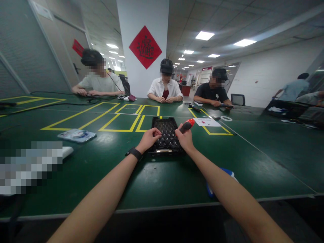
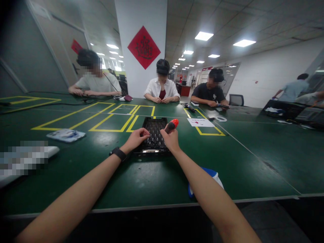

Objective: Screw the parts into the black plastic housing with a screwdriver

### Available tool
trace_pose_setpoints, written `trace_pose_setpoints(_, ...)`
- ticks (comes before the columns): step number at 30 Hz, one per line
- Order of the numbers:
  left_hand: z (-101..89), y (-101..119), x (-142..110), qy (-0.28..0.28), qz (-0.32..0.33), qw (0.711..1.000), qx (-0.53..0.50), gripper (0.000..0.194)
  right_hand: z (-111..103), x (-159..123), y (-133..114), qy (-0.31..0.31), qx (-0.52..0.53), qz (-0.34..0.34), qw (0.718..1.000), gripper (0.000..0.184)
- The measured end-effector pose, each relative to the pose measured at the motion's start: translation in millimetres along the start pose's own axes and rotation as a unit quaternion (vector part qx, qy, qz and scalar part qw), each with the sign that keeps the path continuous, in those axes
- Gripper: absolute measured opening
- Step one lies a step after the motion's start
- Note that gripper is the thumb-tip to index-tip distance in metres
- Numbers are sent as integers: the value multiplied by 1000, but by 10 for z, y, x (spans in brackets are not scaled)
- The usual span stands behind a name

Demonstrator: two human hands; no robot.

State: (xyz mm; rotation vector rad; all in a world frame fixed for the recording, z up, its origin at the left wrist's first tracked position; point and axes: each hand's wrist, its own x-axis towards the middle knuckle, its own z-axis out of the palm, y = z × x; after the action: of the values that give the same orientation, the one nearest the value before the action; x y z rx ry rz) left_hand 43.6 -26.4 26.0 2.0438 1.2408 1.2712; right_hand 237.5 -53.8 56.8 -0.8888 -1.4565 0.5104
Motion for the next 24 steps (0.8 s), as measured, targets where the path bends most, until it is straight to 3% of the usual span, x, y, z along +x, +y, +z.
trace_pose_setpoints(4,-18,18,1,-3,7,1000,12,14,-4,2,-14,41,33,17,998,19)
trace_pose_setpoints(9,-29,29,-1,-14,20,1000,-2,21,11,57,80,71,119,85,987,19)
trace_pose_setpoints(17,-17,68,-21,-45,26,998,-31,28,14,147,187,146,278,220,924,15)
trace_pose_setpoints(24,-23,101,-27,-44,24,998,-48,26,2,159,194,153,314,243,905,16)
